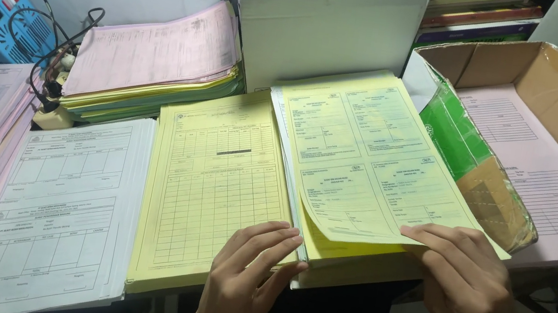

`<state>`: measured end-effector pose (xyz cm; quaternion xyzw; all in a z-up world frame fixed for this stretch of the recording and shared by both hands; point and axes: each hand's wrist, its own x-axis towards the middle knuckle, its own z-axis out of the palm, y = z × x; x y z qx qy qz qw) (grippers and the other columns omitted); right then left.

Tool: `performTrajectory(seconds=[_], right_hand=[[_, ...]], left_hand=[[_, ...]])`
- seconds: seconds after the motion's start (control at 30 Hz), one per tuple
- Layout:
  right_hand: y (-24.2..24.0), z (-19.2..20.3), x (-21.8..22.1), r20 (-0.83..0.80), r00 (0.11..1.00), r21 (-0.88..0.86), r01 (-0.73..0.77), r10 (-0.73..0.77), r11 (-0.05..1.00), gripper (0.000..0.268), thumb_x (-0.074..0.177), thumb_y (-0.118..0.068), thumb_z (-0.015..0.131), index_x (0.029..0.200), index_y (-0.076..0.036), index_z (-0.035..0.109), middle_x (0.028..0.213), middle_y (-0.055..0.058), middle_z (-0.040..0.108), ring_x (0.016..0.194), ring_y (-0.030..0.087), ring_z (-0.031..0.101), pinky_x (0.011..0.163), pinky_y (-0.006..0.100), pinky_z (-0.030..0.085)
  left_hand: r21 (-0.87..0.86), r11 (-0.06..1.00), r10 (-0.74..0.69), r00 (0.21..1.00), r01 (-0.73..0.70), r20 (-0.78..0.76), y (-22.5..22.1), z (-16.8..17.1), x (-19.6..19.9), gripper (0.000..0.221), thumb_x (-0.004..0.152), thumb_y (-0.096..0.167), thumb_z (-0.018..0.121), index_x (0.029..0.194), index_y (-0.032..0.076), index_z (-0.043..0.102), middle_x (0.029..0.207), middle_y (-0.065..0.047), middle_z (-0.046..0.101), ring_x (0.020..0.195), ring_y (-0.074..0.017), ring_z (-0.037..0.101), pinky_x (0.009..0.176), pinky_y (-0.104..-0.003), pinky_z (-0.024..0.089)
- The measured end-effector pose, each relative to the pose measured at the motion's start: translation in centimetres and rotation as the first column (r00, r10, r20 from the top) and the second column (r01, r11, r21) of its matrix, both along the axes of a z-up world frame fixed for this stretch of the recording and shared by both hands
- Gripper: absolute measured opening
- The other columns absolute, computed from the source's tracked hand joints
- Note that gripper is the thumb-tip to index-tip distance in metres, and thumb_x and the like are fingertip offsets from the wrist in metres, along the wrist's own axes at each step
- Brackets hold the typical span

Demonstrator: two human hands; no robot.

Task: Sorting and inspecting stacks of printed forms on a desk

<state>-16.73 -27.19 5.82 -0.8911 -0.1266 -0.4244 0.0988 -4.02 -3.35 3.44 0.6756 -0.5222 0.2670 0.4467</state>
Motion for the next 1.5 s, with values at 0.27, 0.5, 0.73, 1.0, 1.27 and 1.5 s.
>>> performTrajectory(seconds=[0.27, 0.5, 0.73, 1.0, 1.27, 1.5], right_hand=[[1.1, 0.9, -0.6, 0.038, 0.995, 0.211, 0.079, -0.089, 0.974, 0.005, 0.091, 0.002, 0.07, 0.086, 0.002, 0.07, 0.085, 0.011, 0.074, 0.083, 0.025, 0.072, 0.078, 0.037, 0.053], [1.2, 0.0, -0.5, -0.03, 0.99, 0.44, 0.135, -0.136, 0.888, 0.005, 0.094, 0.0, 0.069, 0.091, 0.002, 0.073, 0.091, 0.012, 0.073, 0.082, 0.022, 0.07, 0.082, 0.032, 0.053], [0.4, -1.7, -0.2, -0.019, 0.974, 0.313, 0.222, -0.228, 0.923, 0.008, 0.098, 0.005, 0.074, 0.1, 0.007, 0.067, 0.097, 0.017, 0.073, 0.09, 0.026, 0.071, 0.078, 0.034, 0.055], [-0.2, -1.4, 0.4, -0.01, 0.999, 0.04, -0.037, 0.037, 0.999, 0.03, 0.091, 0.03, 0.047, 0.103, 0.003, 0.052, 0.108, 0.02, 0.075, 0.097, 0.035, 0.073, 0.083, 0.045, 0.057], [-0.2, -2.6, 0.0, 0.003, 0.97, 0.248, 0.234, -0.243, 0.94, 0.004, 0.104, 0.011, 0.066, 0.101, 0.007, 0.067, 0.098, 0.015, 0.074, 0.087, 0.024, 0.072, 0.079, 0.032, 0.056], [1.7, -1.3, -0.7, -0.161, 0.976, 0.378, 0.197, -0.145, 0.905, 0.028, 0.097, 0.003, 0.063, 0.121, 0.004, 0.048, 0.114, 0.014, 0.076, 0.106, 0.023, 0.077, 0.086, 0.028, 0.063]], left_hand=[[0.01, 0.998, -0.053, 0.997, 0.054, -0.06, 0.1, -1.1, 0.8, 0.025, 0.093, 0.011, 0.076, 0.115, 0.0, 0.069, 0.115, -0.012, 0.074, 0.109, -0.0293, 0.073, 0.095, -0.04, 0.063], [0.004, 0.996, -0.084, 0.995, 0.085, -0.058, 0.1, -2.0, 1.3, 0.02, 0.095, 0.008, 0.075, 0.113, 0.003, 0.07, 0.115, -0.01, 0.073, 0.107, -0.0279, 0.072, 0.092, -0.039, 0.061], [0.001, 0.999, -0.053, 0.999, 0.053, 0.011, 0.2, -2.7, 1.8, 0.018, 0.099, 0.014, 0.072, 0.113, 0.004, 0.069, 0.117, -0.01, 0.073, 0.104, -0.0264, 0.072, 0.083, -0.037, 0.06], [0.001, 0.997, -0.076, 0.997, 0.076, 0.002, 0.3, -2.4, 1.8, 0.017, 0.101, 0.016, 0.067, 0.112, 0.002, 0.068, 0.116, -0.012, 0.073, 0.101, -0.0279, 0.072, 0.082, -0.038, 0.059], [0.004, 0.998, -0.059, 0.998, 0.059, 0.007, 0.2, -2.5, 1.8, 0.018, 0.102, 0.018, 0.066, 0.112, 0.003, 0.069, 0.114, -0.011, 0.074, 0.099, -0.0256, 0.072, 0.08, -0.037, 0.059], [-0.007, 0.998, -0.066, 0.997, 0.066, -0.028, 0.5, -2.9, 1.7, 0.023, 0.103, 0.023, 0.064, 0.114, 0.004, 0.069, 0.115, -0.011, 0.073, 0.1, -0.028, 0.07, 0.083, -0.04, 0.06]])
